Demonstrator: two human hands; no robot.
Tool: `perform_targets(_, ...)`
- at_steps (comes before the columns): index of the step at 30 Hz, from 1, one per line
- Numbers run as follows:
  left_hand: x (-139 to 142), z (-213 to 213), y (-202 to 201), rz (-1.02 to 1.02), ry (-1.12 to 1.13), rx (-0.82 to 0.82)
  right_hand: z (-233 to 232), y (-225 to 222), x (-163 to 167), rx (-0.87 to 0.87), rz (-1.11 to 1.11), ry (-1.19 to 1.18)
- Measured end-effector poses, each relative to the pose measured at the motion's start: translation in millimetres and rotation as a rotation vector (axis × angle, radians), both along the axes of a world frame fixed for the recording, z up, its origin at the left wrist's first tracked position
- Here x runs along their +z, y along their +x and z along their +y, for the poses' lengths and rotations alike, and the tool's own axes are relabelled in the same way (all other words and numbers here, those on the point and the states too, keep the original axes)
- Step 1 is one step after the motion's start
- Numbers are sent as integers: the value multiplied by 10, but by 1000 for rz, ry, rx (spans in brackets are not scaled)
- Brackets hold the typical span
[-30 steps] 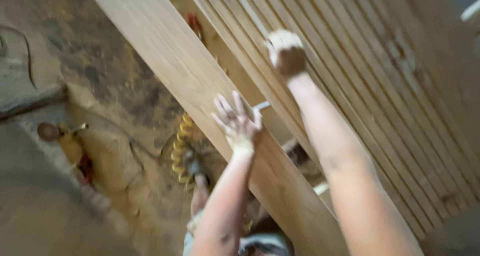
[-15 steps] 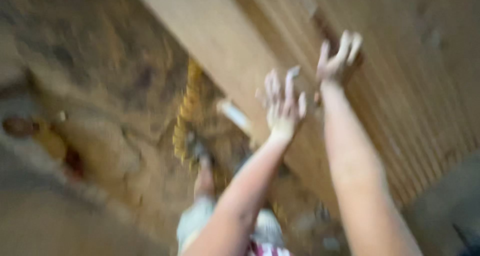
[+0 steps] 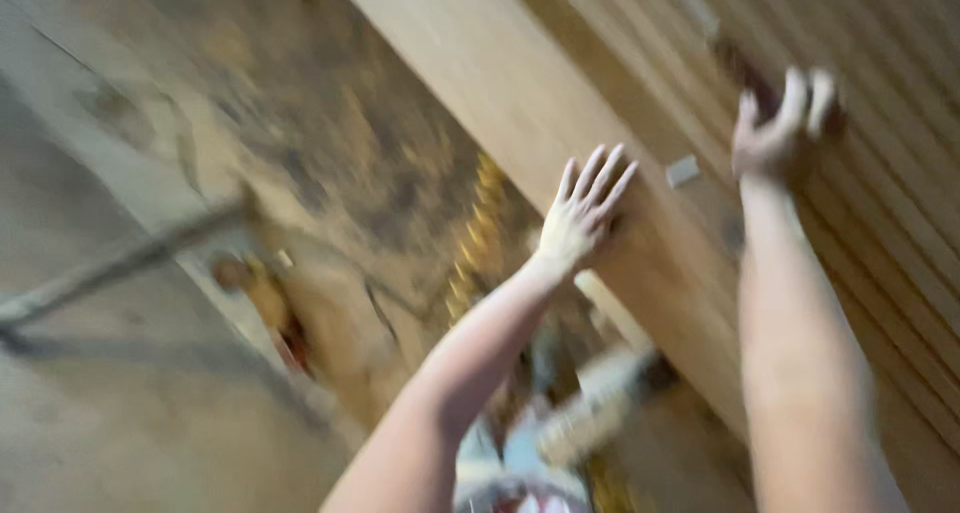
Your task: The person sands the grooved surface of a large slatted wooden panel, holding the panel steady with one hand while rubbing a small sanding block along the slats and grooves by hand. They reposition the panel and continue sanding different sections of the slatted surface.
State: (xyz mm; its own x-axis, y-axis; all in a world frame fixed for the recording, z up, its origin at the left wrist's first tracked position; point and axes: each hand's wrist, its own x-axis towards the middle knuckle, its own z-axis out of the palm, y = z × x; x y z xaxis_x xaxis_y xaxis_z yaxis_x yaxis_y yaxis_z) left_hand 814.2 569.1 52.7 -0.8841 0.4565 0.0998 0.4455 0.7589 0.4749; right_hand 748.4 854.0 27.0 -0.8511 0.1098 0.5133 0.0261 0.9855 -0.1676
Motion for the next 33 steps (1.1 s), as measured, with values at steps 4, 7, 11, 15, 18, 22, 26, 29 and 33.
perform_targets(4, 97, -266, -431, 30, -147, 117, -45, -5, 84, -25, -13, -76)
perform_targets(7, 118, -300, -497, 49, -172, 114, -66, 9, 102, -8, 6, -90)
perform_targets(11, 140, -278, -489, 16, -256, 117, -108, -57, 117, -14, -3, -105)
perform_targets(15, 163, -246, -555, -38, -385, 112, -101, -159, 148, -17, -6, -180)
perform_targets(18, 143, -191, -556, -21, -283, 108, -30, -168, 173, 58, 246, -102)
perform_targets(22, 69, -92, -468, -65, -293, 78, 63, -79, 205, -102, -9, -83)
perform_targets(26, 42, -36, -436, -70, -277, 94, 95, -25, 223, -84, -86, -186)
perform_targets(29, 47, -27, -457, -70, -272, 78, 111, -34, 195, -76, -46, -163)
perform_targets(33, 40, -17, -450, -84, -292, 76, 155, -30, 109, -87, -80, -133)
